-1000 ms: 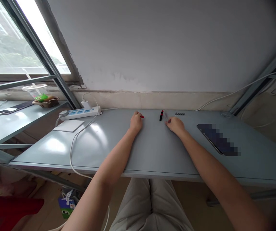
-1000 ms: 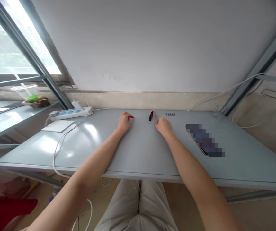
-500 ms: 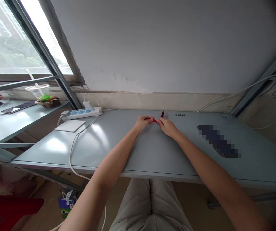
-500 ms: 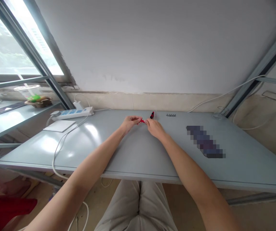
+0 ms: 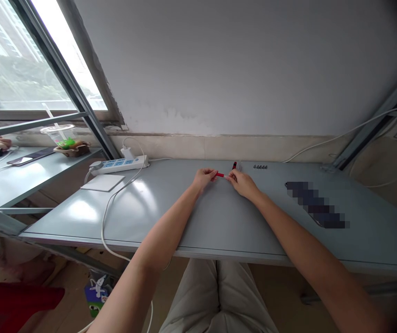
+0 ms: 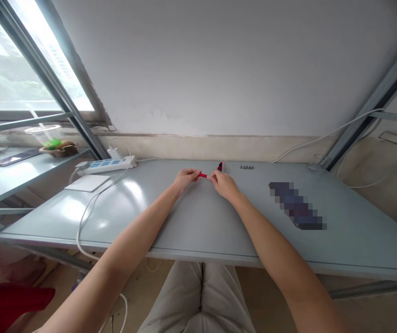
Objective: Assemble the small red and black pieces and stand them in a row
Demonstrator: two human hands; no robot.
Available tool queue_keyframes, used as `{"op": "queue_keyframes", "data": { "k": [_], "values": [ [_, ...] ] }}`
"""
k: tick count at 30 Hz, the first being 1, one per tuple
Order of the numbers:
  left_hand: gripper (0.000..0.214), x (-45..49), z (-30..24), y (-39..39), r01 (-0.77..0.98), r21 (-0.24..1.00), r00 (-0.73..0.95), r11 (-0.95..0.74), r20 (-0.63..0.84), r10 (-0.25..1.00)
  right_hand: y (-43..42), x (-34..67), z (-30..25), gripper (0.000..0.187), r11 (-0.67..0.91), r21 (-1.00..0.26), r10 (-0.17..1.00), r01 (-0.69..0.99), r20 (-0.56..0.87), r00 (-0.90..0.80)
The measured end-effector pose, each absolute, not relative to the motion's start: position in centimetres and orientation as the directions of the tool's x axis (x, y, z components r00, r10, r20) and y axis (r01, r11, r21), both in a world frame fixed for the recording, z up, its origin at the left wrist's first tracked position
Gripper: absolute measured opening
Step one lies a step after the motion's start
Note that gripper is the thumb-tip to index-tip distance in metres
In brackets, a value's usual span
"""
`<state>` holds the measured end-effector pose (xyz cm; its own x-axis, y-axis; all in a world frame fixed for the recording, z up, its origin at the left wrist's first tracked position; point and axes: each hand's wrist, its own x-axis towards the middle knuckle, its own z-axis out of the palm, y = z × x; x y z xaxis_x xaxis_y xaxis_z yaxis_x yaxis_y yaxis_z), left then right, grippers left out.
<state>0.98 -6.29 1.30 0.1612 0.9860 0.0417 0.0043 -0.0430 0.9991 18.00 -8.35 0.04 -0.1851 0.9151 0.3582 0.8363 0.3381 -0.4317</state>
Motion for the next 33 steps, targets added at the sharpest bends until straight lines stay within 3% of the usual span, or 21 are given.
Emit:
{"op": "queue_keyframes", "data": {
  "k": [6, 13, 19, 23, 26, 33],
  "values": [
    [0.026, 1.1, 1.4, -6.4, 0.085, 0.996, 0.19, -0.01, -0.006, 0.982, -8.2, 18.1, -0.1, 0.015, 0.338, -0.41, 0.914, 0.847, 0.357, -0.191],
    [0.026, 1.1, 1.1, -5.8, 0.063, 0.997, 0.346, -0.049, 0.024, 0.938, -8.3, 18.1, 0.0, 0.014, 0.3, -0.363, 0.918, 0.882, 0.363, -0.163],
    [0.025, 1.1, 1.2, -5.7, 0.044, 0.993, 0.261, -0.11, 0.095, 0.961, -8.5, 18.6, 0.9, 0.011, 0.24, -0.271, 0.934, 0.932, 0.326, -0.146],
    [0.02, 1.7, 1.6, -6.1, 0.246, 0.943, 0.141, -0.224, 0.194, 0.971, -7.9, 20.0, 1.1, 0.013, 0.049, -0.286, 0.969, 0.957, 0.246, 0.024],
    [0.01, 2.8, 1.5, -6.3, 0.448, 0.836, 0.171, -0.315, 0.266, 0.949, -7.4, 21.1, 1.0, 0.012, -0.031, -0.327, 0.973, 0.944, 0.206, 0.103],
    [0.007, 5.9, 1.1, -5.5, 0.548, 0.752, 0.276, -0.368, 0.252, 0.927, -6.9, 21.8, 0.5, 0.014, -0.09, -0.418, 0.968, 0.904, 0.177, 0.178]
  ]
}}
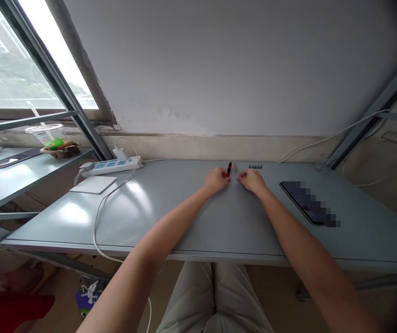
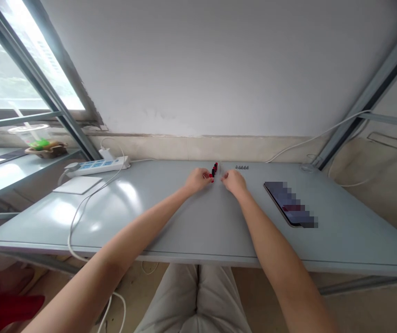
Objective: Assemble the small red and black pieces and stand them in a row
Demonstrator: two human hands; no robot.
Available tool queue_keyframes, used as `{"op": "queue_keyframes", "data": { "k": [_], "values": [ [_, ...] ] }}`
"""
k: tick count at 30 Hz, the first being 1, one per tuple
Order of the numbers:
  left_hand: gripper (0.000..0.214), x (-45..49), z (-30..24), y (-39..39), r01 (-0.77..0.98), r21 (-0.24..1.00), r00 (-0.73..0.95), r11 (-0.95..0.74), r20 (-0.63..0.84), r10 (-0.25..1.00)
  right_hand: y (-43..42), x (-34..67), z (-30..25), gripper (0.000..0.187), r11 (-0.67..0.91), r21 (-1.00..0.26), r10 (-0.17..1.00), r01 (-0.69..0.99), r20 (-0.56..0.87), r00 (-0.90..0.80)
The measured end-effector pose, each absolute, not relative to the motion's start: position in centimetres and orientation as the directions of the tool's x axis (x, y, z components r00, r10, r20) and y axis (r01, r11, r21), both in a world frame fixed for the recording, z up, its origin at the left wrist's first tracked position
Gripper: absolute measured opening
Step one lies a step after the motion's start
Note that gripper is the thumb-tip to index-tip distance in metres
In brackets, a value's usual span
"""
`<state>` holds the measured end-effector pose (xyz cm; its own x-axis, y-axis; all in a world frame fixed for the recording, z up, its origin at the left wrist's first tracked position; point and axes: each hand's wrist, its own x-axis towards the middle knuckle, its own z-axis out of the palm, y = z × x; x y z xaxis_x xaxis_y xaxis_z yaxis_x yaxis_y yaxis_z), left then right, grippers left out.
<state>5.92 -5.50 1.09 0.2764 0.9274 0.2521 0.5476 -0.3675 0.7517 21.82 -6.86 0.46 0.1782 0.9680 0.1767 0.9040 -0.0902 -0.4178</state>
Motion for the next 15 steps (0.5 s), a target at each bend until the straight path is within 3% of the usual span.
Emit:
{"op": "queue_keyframes", "data": {
  "k": [10, 15],
  "values": [
    [0.008, 7.5, 0.0, -5.3, 0.678, 0.627, 0.261, -0.384, 0.283, 0.923, -7.0, 21.1, 0.1, 0.017, -0.062, -0.393, 0.973, 0.918, 0.179, 0.143],
    [0.015, 7.7, -0.2, -5.4, 0.798, 0.497, 0.265, -0.34, 0.218, 0.939, -6.9, 21.1, -0.2, 0.02, -0.084, -0.376, 0.981, 0.923, 0.131, 0.143]
  ]
}}
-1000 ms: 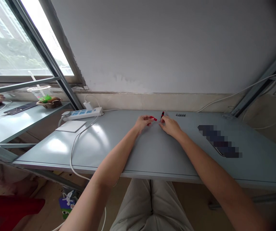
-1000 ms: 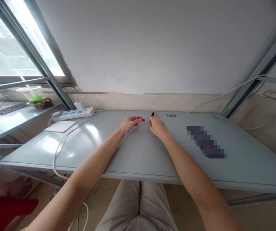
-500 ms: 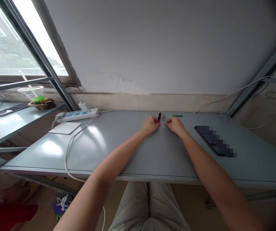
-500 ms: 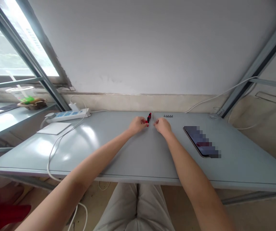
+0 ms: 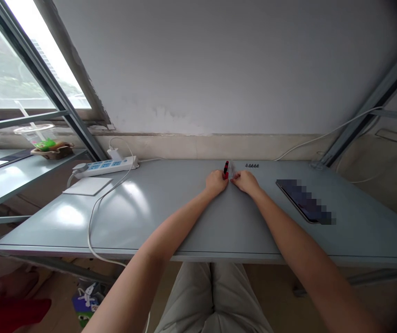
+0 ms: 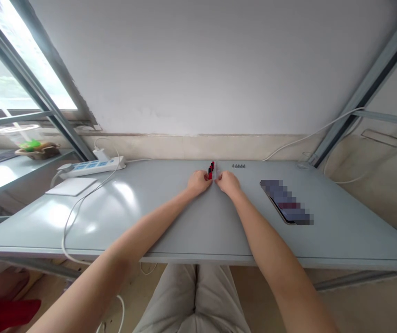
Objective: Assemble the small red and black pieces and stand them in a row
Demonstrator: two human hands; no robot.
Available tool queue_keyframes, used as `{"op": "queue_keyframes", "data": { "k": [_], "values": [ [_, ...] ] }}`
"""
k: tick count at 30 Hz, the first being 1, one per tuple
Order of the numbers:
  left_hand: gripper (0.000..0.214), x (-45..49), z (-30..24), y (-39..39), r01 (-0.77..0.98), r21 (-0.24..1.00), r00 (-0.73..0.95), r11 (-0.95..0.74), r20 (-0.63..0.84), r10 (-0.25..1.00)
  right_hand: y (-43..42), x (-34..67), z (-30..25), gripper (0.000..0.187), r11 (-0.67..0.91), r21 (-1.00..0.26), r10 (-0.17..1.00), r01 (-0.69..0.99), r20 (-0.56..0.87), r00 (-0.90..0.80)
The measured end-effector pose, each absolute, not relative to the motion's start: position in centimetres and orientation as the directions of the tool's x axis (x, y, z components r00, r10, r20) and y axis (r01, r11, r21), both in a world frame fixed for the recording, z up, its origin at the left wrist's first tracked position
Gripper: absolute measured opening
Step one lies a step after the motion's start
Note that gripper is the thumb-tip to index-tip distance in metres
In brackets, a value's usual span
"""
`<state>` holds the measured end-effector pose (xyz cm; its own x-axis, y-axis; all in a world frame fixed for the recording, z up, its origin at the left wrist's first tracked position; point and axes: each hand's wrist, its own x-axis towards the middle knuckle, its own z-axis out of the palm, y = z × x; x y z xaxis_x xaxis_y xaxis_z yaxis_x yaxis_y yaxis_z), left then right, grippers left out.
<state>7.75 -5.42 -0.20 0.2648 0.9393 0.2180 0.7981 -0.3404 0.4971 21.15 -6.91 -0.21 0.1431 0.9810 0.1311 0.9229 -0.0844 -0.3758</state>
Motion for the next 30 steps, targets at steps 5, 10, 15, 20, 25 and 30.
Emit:
{"op": "queue_keyframes", "data": {
  "k": [5, 10, 15, 20, 25, 30],
  "values": [
    [0.025, 7.4, 0.2, -6.5, 0.842, 0.359, 0.301, -0.404, 0.309, 0.902, -6.9, 21.3, -0.1, 0.026, -0.096, -0.362, 0.984, 0.927, 0.108, 0.144],
    [0.035, 7.1, 0.7, -7.4, 0.819, 0.256, 0.406, -0.513, 0.374, 0.834, -6.9, 21.4, -0.1, 0.024, -0.093, -0.342, 0.984, 0.935, 0.112, 0.139],
    [0.024, 6.3, 0.9, -6.9, 0.813, 0.268, 0.414, -0.518, 0.36, 0.836, -6.9, 21.3, -0.1, 0.024, -0.098, -0.343, 0.98, 0.934, 0.129, 0.151],
    [0.011, 4.8, 0.6, -5.9, 0.741, 0.508, 0.287, -0.439, 0.352, 0.891, -7.0, 21.3, -0.1, 0.021, -0.094, -0.358, 0.981, 0.929, 0.126, 0.148],
    [0.01, 3.3, -0.9, -5.4, 0.616, 0.684, 0.149, -0.39, 0.384, 0.911, -7.5, 20.8, 0.4, 0.016, -0.086, -0.349, 0.98, 0.933, 0.141, 0.143],
    [0.01, 2.6, -1.5, -5.7, 0.536, 0.743, 0.098, -0.4, 0.416, 0.904, -8.2, 20.0, 1.2, 0.015, -0.075, -0.292, 0.982, 0.954, 0.144, 0.121]
  ]
}}
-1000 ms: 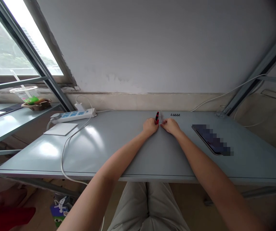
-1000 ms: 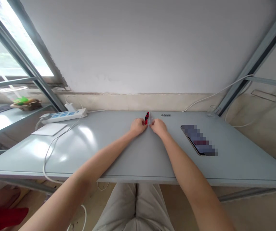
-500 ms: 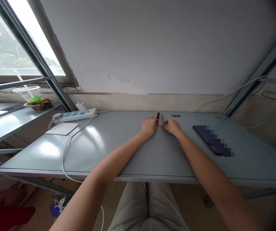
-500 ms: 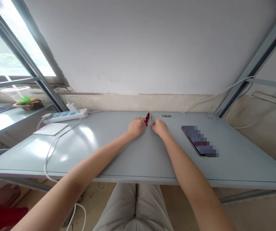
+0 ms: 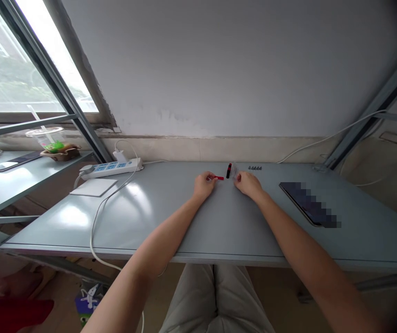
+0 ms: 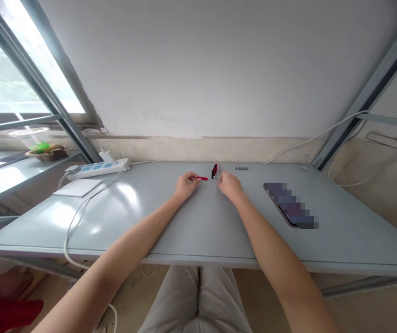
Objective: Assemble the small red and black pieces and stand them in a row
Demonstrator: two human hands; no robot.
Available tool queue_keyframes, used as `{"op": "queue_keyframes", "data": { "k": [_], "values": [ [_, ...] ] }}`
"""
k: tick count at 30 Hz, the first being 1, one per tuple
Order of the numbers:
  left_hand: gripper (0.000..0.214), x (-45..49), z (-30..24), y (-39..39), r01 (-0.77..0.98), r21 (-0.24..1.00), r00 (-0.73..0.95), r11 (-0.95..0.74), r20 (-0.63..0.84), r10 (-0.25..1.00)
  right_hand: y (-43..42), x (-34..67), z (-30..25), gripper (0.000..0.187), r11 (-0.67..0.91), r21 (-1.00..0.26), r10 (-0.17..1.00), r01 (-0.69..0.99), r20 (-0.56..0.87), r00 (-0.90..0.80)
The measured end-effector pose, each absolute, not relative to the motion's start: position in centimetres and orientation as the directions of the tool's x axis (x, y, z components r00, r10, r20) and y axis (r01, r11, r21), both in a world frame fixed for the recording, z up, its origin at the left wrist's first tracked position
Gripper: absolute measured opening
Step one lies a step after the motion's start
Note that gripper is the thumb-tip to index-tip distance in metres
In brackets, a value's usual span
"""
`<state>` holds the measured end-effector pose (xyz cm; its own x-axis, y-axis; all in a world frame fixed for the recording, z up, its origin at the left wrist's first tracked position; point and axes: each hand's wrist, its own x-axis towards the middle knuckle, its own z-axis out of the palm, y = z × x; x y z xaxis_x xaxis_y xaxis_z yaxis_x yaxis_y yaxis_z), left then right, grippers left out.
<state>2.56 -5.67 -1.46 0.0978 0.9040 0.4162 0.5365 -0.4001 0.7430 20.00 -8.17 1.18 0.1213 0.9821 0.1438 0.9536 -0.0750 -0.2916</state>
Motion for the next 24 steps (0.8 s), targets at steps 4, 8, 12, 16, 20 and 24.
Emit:
{"op": "queue_keyframes", "data": {
  "k": [4, 8, 12, 16, 20, 24],
  "values": [
    [0.01, 2.8, -1.2, -6.0, 0.49, 0.758, 0.103, -0.43, 0.439, 0.892, -8.5, 19.6, 1.3, 0.016, -0.06, -0.247, 0.985, 0.967, 0.142, 0.097],
    [0.009, 2.9, -1.0, -6.1, 0.448, 0.774, 0.095, -0.448, 0.457, 0.885, -8.5, 19.6, 1.3, 0.016, -0.078, -0.218, 0.986, 0.973, 0.124, 0.107],
    [0.01, 3.0, -0.9, -6.2, 0.423, 0.796, 0.069, -0.432, 0.447, 0.892, -8.5, 19.7, 1.2, 0.018, -0.102, -0.195, 0.985, 0.975, 0.121, 0.127],
    [0.012, 3.0, -0.5, -6.5, 0.4, 0.819, 0.073, -0.411, 0.419, 0.905, -8.6, 19.7, 1.2, 0.017, -0.091, -0.196, 0.983, 0.976, 0.139, 0.119],
    [0.015, 3.0, 0.1, -6.9, 0.412, 0.822, 0.104, -0.393, 0.386, 0.917, -8.6, 19.5, 1.4, 0.015, -0.034, -0.235, 0.978, 0.972, 0.193, 0.08],
    [0.019, 2.9, 0.5, -7.1, 0.383, 0.845, 0.16, -0.373, 0.337, 0.928, -8.7, 19.1, 1.5, 0.014, 0.094, -0.308, 0.965, 0.947, 0.261, -0.011]
  ]
}}
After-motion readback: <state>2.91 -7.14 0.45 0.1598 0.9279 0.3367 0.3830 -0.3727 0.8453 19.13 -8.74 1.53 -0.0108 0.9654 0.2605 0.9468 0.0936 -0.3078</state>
